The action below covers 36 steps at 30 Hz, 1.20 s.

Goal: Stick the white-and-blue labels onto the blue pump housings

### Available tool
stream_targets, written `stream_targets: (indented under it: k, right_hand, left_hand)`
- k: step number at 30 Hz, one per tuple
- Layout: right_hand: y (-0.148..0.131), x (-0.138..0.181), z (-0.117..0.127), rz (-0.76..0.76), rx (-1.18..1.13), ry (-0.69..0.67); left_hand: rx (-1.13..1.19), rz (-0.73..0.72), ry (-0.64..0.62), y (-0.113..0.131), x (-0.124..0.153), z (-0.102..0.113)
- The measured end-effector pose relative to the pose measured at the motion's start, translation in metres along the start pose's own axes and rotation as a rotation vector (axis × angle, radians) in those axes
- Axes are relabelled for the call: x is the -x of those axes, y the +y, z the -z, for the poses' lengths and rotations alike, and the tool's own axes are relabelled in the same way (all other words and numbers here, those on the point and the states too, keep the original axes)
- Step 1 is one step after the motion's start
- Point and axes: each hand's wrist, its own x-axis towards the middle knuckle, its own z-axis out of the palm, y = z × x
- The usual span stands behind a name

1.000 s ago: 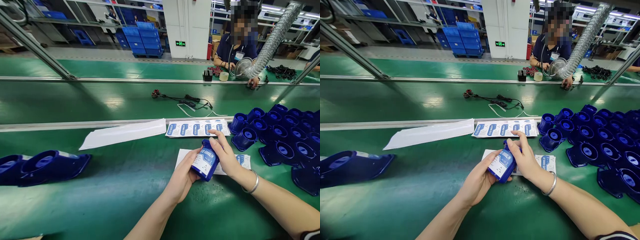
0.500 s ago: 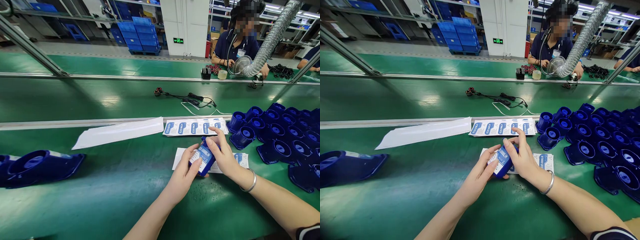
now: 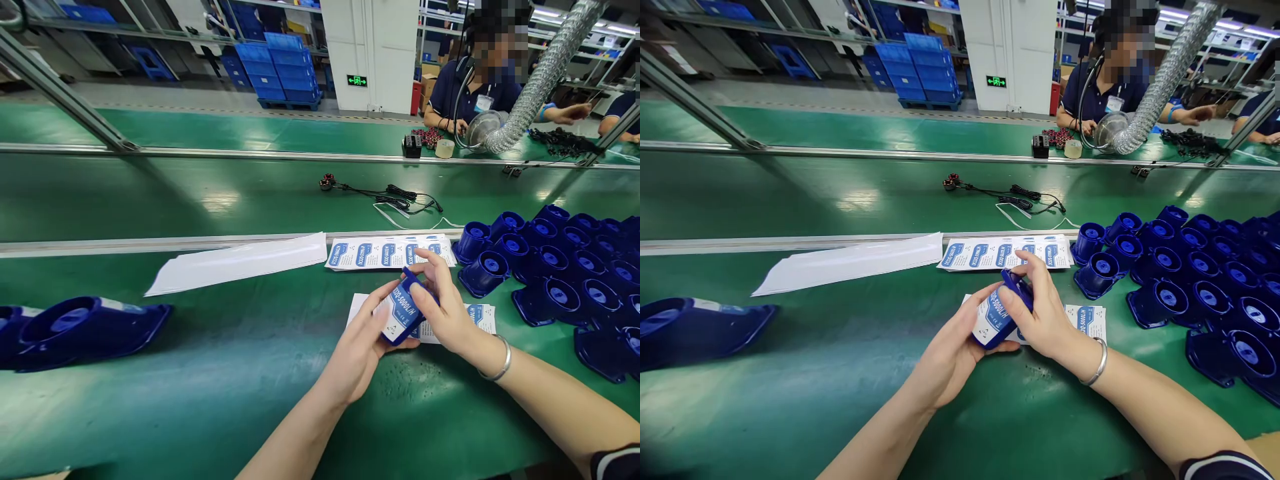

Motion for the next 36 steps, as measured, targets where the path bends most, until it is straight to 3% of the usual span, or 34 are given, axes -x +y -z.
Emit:
stream_targets:
  k: [4, 6, 15, 24, 28, 31, 36]
  right_hand:
    - [0.000, 0.007, -0.003, 0.155, 0.064, -0.052]
    - [0.000, 0.008, -0.004, 0.184, 0.070, -0.071]
    - [-0.001, 0.004, -0.002, 0.102, 0.037, -0.031]
    - [0.000, 0.000, -0.001, -0.029, -0.046, -0.023]
    - [0.001, 0.002, -0.001, 0.080, -0.036, -0.047]
    - [0.002, 0.006, -0.003, 0.213, -0.016, -0.100]
    - [0.005, 0.010, -0.003, 0.319, 0.021, -0.139]
  left_hand:
    - [0.175, 0.175, 0.159, 0.006, -0.004, 0.001]
    - [0.206, 0.181, 0.185, 0.005, -0.006, 0.002]
    - [-0.109, -0.100, 0.130, 0.001, -0.001, -0.005]
    - [-0.493, -0.183, 0.219, -0.010, -0.004, -0.001]
    - [-0.165, -0.086, 0.077, 0.000, -0.002, 0.000]
    - [0.112, 0.006, 0.104, 0.005, -0.004, 0.003]
    - [0.228, 0.106, 0.127, 0.002, -0.008, 0.006]
